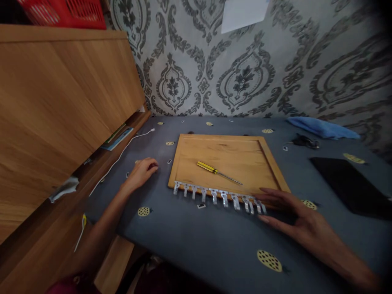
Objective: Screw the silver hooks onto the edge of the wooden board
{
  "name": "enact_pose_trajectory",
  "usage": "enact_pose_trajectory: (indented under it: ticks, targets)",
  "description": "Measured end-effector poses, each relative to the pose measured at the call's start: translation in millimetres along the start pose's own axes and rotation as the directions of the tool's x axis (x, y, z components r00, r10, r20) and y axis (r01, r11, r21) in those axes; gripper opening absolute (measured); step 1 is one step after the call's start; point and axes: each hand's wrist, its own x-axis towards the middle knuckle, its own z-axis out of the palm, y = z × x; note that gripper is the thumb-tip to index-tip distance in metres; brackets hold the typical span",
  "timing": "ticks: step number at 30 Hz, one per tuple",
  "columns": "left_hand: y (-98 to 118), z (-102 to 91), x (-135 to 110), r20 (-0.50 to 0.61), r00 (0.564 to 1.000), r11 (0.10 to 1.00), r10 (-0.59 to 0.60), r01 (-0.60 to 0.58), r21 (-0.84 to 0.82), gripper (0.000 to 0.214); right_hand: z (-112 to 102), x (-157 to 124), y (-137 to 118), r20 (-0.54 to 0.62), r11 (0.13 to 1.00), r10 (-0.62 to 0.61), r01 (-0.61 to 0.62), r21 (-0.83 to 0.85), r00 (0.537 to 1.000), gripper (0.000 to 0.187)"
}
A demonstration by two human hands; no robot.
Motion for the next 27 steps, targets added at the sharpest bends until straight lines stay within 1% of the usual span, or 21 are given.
enact_pose_trajectory:
  ticks: [3, 7, 14, 17, 19, 24, 25, 27]
  targets:
    - [-1.6, 8.1, -13.4, 0.039, 0.999, 0.998, 0.036, -0.038, 0.041, 0.015, 0.6, -0.7, -2.1, 0.006, 1.0, 0.011, -0.011, 0.02, 1.0, 0.059]
    - [-1.7, 12.3, -16.8, 0.065, 0.995, 0.99, 0.078, -0.085, 0.113, 0.021, 0.8, -1.8, -2.0, 0.017, 0.999, 0.001, -0.001, 0.035, 1.0, 0.065]
    - [-4.7, 8.6, -15.9, 0.122, 0.983, 0.962, 0.135, -0.159, 0.222, 0.024, 1.6, -3.4, 0.3, 0.03, 0.997, -0.038, 0.036, 0.063, 0.999, 0.068]
    - [-3.8, 5.5, -17.2, 0.14, 0.976, 0.951, 0.165, -0.195, 0.238, 0.027, 2.0, -4.2, 2.7, 0.025, 0.994, -0.075, 0.072, 0.078, 0.997, 0.071]
    - [-4.1, 3.5, -17.0, 0.139, 0.974, 0.95, 0.179, -0.208, 0.235, 0.029, 1.5, -4.6, 4.1, 0.014, 0.993, -0.1, 0.099, 0.057, 0.995, 0.07]
    - [-5.1, -1.3, -14.9, 0.076, 0.983, 0.964, 0.166, -0.178, 0.197, 0.031, -0.5, -5.0, 5.1, 0.019, 0.988, -0.148, 0.147, 0.042, 0.989, 0.069]
    - [-4.0, -2.8, -14.7, 0.062, 0.987, 0.97, 0.146, -0.155, 0.186, 0.029, -0.7, -5.2, 5.0, 0.02, 0.987, -0.151, 0.15, 0.047, 0.988, 0.069]
    - [1.0, -6.2, -13.7, 0.028, 0.997, 0.986, 0.069, -0.072, 0.149, 0.026, -0.9, -5.7, 4.8, 0.025, 0.985, -0.161, 0.159, 0.061, 0.987, 0.068]
